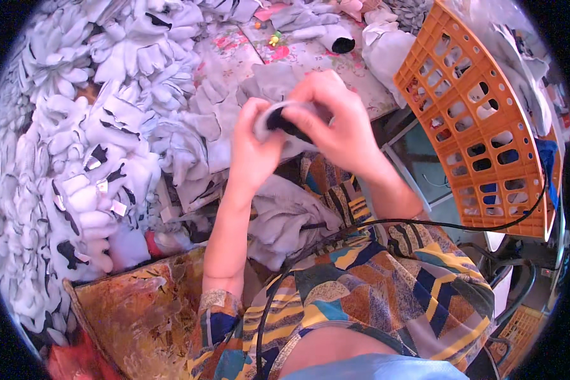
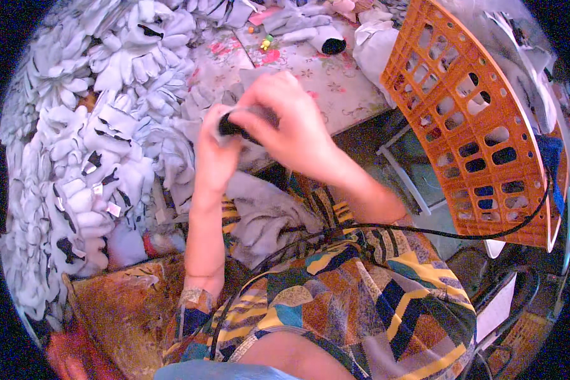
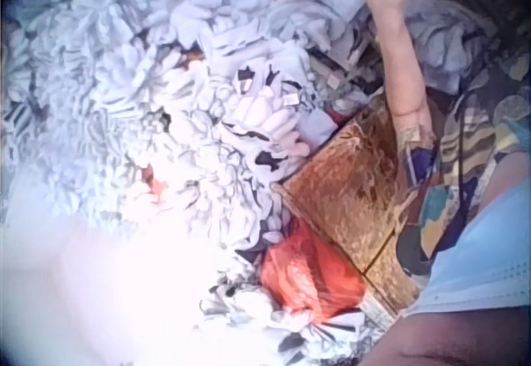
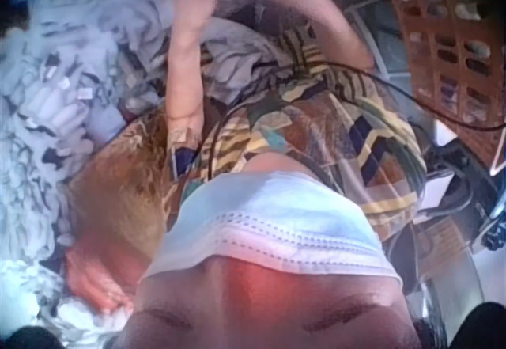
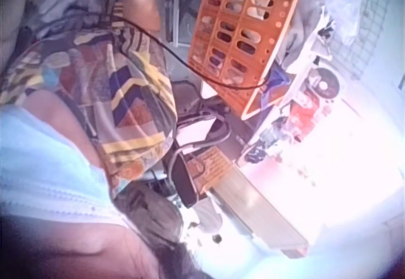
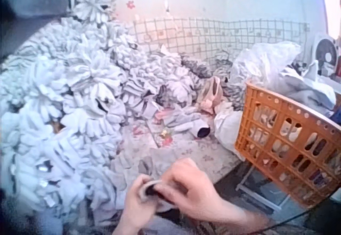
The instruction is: The person is turning fabric pieces inside out and arranging them, likely as part of an assembly process for a soft product like a toy or garment.
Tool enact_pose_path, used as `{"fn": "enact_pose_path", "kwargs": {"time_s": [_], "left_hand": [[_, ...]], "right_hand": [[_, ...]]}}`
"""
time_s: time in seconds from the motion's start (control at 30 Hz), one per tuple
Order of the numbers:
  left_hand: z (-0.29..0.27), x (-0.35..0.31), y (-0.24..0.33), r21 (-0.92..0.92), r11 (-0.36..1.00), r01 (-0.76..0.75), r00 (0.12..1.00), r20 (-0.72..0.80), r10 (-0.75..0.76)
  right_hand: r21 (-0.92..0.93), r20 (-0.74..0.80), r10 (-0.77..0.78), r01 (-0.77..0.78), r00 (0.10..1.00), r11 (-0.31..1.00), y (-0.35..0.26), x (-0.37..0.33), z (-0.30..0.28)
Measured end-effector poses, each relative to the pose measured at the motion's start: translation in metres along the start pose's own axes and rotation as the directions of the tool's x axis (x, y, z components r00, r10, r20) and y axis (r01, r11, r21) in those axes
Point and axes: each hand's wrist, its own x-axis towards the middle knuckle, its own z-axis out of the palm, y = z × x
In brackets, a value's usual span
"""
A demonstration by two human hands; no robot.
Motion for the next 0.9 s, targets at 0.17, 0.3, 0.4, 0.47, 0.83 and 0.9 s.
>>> {"fn": "enact_pose_path", "kwargs": {"time_s": [0.17,0.3,0.4,0.47,0.83,0.9], "left_hand": [[0.006,-0.015,0.004,-0.189,0.979,-0.074,0.988,-0.149,0.046],[0.039,-0.048,0.019,-0.063,0.981,-0.181,0.977,-0.129,0.172],[0.056,-0.075,0.019,-0.087,0.995,-0.055,0.998,-0.026,0.053],[0.058,-0.082,0.014,-0.201,0.98,-0.016,0.999,0.044,0.025],[0.033,-0.033,-0.041,0.264,0.945,-0.194,0.755,-0.575,0.315],[0.033,-0.027,-0.033,0.334,0.929,-0.162,0.741,-0.58,0.337]], "right_hand": [[-0.25,-0.029,-0.004,-0.003,1.0,0.968,0.004,-0.02,0.006],[-0.237,-0.1,0.141,-0.161,0.985,0.958,0.015,-0.03,0.008],[-0.286,-0.138,0.128,-0.163,0.982,0.944,0.043,-0.034,0.008],[-0.31,-0.188,0.095,-0.151,0.978,0.939,0.053,-0.039,0.012],[-0.221,-0.22,-0.182,0.133,0.958,0.966,0.024,-0.051,0.026],[-0.281,-0.199,-0.254,0.193,0.947,0.94,0.027,-0.055,0.028]]}}
